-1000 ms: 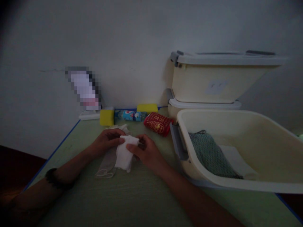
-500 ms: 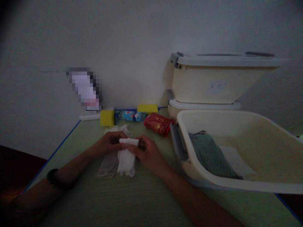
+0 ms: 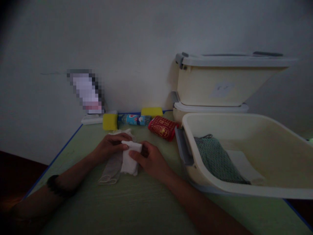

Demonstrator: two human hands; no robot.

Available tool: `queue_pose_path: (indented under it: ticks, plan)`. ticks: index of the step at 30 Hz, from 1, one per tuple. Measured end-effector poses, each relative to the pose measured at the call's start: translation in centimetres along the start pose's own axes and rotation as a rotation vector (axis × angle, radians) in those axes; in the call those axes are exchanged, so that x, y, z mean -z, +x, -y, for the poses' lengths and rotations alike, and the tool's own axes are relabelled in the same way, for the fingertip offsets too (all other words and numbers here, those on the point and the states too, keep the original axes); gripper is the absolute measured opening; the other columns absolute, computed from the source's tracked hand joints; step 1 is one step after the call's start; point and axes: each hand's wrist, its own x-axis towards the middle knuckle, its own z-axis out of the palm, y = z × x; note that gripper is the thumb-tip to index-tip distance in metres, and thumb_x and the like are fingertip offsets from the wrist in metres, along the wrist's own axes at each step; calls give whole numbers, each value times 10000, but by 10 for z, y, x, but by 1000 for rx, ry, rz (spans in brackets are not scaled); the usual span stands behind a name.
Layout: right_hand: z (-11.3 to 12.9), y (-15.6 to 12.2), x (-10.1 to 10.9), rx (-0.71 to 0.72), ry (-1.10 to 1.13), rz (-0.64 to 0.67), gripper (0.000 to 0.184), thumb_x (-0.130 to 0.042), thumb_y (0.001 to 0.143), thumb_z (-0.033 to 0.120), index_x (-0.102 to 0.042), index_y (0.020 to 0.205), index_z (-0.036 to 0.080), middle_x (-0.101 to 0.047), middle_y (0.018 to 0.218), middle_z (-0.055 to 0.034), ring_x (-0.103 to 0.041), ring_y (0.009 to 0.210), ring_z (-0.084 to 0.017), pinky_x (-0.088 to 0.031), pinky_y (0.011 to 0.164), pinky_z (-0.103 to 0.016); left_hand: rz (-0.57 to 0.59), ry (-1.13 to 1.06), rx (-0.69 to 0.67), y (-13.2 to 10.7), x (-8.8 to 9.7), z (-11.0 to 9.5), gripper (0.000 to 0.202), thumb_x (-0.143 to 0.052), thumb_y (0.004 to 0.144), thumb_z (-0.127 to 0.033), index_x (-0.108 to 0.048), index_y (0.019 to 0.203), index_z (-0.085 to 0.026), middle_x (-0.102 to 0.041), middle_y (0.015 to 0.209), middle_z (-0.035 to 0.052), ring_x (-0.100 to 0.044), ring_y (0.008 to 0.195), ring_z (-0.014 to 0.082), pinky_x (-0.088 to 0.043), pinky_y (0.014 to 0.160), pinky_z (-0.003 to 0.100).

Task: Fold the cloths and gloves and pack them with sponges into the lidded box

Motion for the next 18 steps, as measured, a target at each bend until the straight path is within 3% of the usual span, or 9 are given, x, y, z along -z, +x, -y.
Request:
queue_pose_path:
  ticks: [2,9,18]
  plan:
    - [0,-1,0,-6,7,1,198,-642,685,311,-519,765,178,-560,664,34,-523,560,-85,-394,478,-196,38,32,-24,0,1,0,101,-707,624,-201,-691,708,-147,-637,785,25,-575,702,115,-477,615,205]
    - [0,-2,-1,-29,80,2,222,-656,668,304,-533,808,183,-606,701,23,-567,583,-100,-436,508,-214,42,-96,131,-1,1,2,232,-730,594,-251,-642,771,-130,-651,600,-8,-565,479,89,-479,485,203]
    - [-1,-4,-5,24,74,-65,258,-641,685,323,-540,877,185,-637,789,-10,-596,671,-124,-458,568,-233,83,-123,136,-2,2,4,197,-710,629,-257,-582,627,-108,-613,513,-20,-549,427,70,-457,433,169]
